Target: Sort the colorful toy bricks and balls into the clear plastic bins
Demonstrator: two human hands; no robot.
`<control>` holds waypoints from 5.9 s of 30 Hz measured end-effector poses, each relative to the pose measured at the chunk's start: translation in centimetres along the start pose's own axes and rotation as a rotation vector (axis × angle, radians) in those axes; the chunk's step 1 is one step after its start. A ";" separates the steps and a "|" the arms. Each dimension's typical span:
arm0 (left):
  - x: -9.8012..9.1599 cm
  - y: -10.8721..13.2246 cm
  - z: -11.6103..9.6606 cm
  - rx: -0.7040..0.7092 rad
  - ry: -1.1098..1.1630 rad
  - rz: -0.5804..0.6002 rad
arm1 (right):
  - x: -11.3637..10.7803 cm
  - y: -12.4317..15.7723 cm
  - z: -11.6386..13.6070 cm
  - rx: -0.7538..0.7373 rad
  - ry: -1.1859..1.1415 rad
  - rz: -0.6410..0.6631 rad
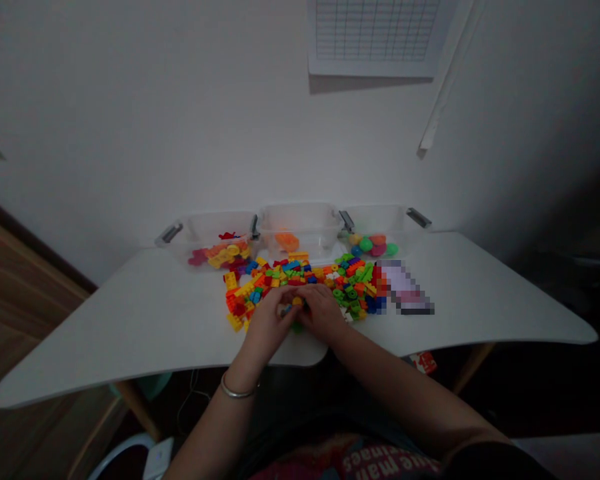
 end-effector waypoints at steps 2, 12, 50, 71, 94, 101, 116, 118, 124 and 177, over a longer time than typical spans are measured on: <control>0.3 0.2 -0.2 -0.016 0.012 0.012 | 0.0 0.1 -0.2 0.032 0.023 0.026; -4.4 -0.7 1.3 -0.102 -0.736 -0.298 | -0.5 0.1 -0.1 0.045 0.197 0.066; -2.5 -2.0 2.9 -0.080 -0.788 -0.190 | -3.7 -0.8 -3.1 0.249 0.013 -0.207; -2.3 -1.8 3.1 -0.074 -0.804 -0.191 | -11.1 -2.9 -19.2 0.499 0.445 -0.213; -3.1 -1.5 2.6 -0.032 -0.578 -0.310 | -8.3 -3.2 -4.0 0.229 -0.079 -0.254; -1.8 0.0 1.3 0.068 -0.146 -0.345 | -2.5 -2.2 0.6 0.334 -0.547 0.058; -1.7 1.1 2.0 0.026 -0.748 -0.341 | -0.5 -1.2 -0.5 0.409 -0.456 0.099; -1.5 1.4 2.4 -0.010 -0.805 -0.350 | -0.8 -1.3 -0.3 0.317 -0.432 0.056; -0.8 1.6 2.9 0.008 -0.832 -0.322 | -0.7 -0.9 0.0 0.221 -0.389 0.035; -0.3 0.8 2.6 0.065 -0.710 -0.217 | -11.7 -2.4 -11.7 0.365 0.241 -0.339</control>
Point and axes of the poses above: each hand's wrist, its own y-axis away from the middle knuckle, its own x-axis out of the palm, z = x × y, the point moved 4 cm from there along -y, towards the middle knuckle, and after that the axes turned 7 degrees about -x, right-handed, at the moved point
